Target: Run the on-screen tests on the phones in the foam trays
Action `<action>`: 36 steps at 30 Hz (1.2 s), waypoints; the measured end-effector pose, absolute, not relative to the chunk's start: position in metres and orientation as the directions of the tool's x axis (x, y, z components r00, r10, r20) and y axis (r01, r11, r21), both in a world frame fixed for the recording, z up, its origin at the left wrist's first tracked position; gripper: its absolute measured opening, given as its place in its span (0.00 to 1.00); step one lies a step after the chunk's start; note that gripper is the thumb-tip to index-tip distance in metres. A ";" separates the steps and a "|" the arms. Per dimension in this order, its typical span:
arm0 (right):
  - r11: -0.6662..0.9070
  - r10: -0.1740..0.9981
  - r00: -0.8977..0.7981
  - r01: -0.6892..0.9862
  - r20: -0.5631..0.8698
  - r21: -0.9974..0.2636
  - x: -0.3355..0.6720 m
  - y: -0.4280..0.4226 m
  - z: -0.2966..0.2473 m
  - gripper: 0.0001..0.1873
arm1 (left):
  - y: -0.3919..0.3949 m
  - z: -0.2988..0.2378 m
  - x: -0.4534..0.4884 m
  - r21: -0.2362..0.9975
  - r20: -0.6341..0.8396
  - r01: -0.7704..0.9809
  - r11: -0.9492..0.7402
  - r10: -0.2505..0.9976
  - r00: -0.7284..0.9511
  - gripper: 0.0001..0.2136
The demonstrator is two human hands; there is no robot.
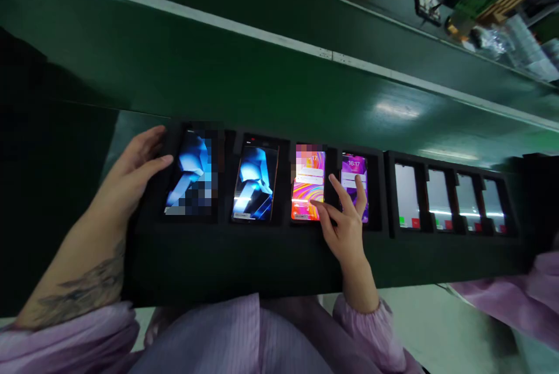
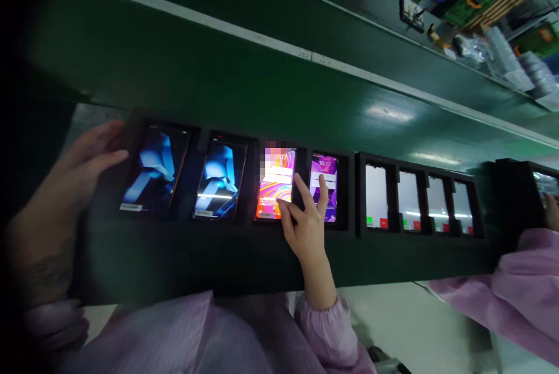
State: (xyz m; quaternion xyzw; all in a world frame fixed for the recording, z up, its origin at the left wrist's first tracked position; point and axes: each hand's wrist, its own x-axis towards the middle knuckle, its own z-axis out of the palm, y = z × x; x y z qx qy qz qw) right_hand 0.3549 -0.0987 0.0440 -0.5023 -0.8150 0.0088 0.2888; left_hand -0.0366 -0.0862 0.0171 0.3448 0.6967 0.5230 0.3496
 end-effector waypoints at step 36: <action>0.728 0.682 -0.686 0.601 0.255 -0.330 0.302 -0.113 0.053 0.12 | -0.173 -0.008 -0.045 0.866 -0.150 0.424 0.263 0.948 -0.281 0.55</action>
